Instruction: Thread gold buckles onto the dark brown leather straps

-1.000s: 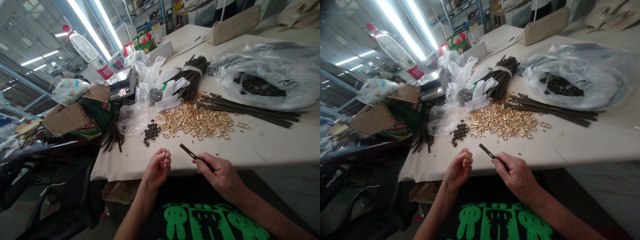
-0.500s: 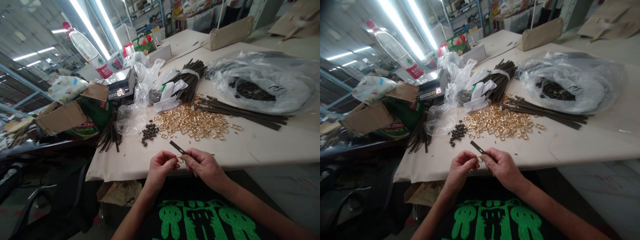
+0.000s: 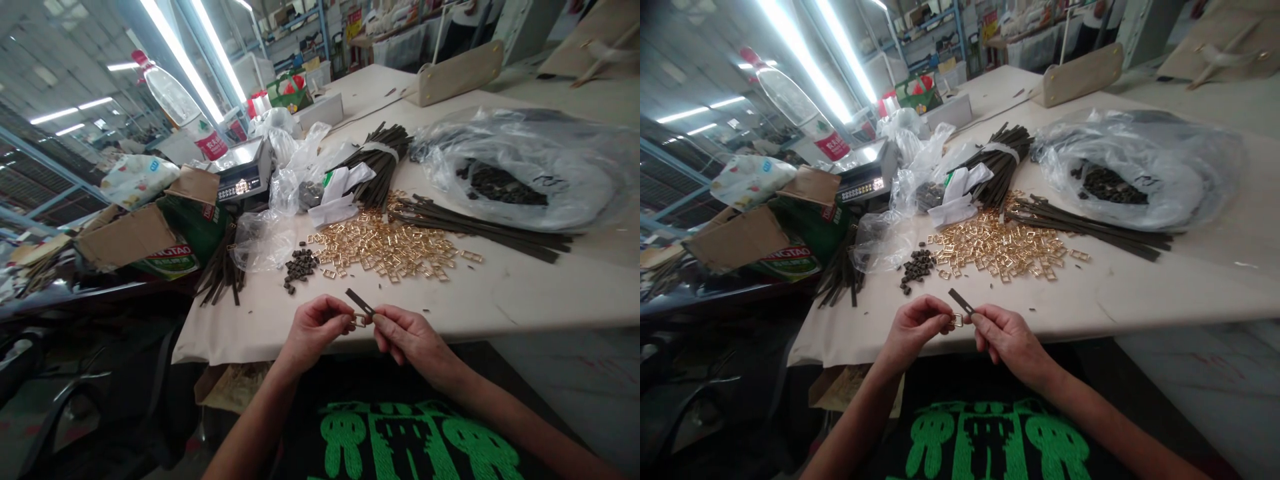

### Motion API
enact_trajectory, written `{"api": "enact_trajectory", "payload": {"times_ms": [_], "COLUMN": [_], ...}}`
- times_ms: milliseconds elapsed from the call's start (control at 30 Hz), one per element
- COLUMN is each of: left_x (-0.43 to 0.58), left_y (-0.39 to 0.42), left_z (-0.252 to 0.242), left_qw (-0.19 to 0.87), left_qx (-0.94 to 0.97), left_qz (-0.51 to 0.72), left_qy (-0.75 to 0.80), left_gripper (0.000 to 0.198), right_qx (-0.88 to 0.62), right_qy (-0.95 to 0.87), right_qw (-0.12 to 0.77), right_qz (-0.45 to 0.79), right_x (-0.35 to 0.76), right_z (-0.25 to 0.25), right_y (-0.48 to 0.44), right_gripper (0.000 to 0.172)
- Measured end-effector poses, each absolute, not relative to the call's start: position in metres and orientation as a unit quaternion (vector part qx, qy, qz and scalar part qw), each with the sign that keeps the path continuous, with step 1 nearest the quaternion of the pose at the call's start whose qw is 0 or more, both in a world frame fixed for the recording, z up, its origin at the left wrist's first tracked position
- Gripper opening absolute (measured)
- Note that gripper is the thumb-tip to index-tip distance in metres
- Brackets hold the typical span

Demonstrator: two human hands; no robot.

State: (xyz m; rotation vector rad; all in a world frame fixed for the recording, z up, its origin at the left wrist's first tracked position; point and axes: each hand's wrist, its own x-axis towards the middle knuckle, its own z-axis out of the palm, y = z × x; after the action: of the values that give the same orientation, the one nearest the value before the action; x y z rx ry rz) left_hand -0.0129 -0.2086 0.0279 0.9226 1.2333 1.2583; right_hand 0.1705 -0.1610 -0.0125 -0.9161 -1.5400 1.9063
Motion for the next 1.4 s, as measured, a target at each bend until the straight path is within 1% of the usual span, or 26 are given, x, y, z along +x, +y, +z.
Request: {"api": "enact_trajectory", "payload": {"times_ms": [133,333,467,700,767,867,967,1033,1100,1267,1400], "left_x": [-0.005,0.001,-0.002,-0.010,-0.010,-0.005,0.005,0.010,0.011,0.006,0.002], "left_y": [-0.209,-0.214,-0.214,-0.210,-0.208,-0.206,-0.206,-0.207,-0.209,-0.212,-0.208], "left_z": [0.023,0.017,0.021,0.034,0.032,0.023,0.016,0.013,0.012,0.009,0.006], "left_qw": [0.522,0.463,0.433,0.493,0.502,0.509,0.510,0.512,0.519,0.539,0.568], "left_qx": [0.382,0.447,0.473,0.420,0.390,0.354,0.338,0.331,0.333,0.350,0.346], "left_qz": [0.555,0.540,0.527,0.554,0.572,0.597,0.610,0.612,0.607,0.591,0.577], "left_qy": [0.523,0.542,0.558,0.523,0.518,0.509,0.504,0.504,0.501,0.488,0.474], "left_gripper": [0.019,0.008,0.005,0.012,0.015,0.018,0.021,0.022,0.022,0.017,0.018], "right_qx": [-0.344,-0.367,-0.355,-0.373,-0.372,-0.361,-0.354,-0.360,-0.368,-0.365,-0.344], "right_qy": [-0.581,-0.626,-0.621,-0.585,-0.593,-0.629,-0.661,-0.668,-0.653,-0.576,-0.597], "right_qw": [0.278,0.309,0.311,0.311,0.326,0.352,0.367,0.374,0.376,0.346,0.319], "right_qz": [0.684,0.615,0.625,0.650,0.635,0.592,0.550,0.534,0.544,0.645,0.650], "right_x": [0.168,0.168,0.171,0.176,0.175,0.170,0.165,0.163,0.163,0.168,0.169], "right_z": [-0.002,0.002,-0.003,-0.013,-0.009,0.002,0.009,0.011,0.010,0.009,0.012], "right_y": [-0.166,-0.167,-0.166,-0.166,-0.166,-0.167,-0.165,-0.163,-0.160,-0.156,-0.155], "right_gripper": [0.040,0.036,0.041,0.039,0.038,0.033,0.027,0.026,0.028,0.035,0.037]}}
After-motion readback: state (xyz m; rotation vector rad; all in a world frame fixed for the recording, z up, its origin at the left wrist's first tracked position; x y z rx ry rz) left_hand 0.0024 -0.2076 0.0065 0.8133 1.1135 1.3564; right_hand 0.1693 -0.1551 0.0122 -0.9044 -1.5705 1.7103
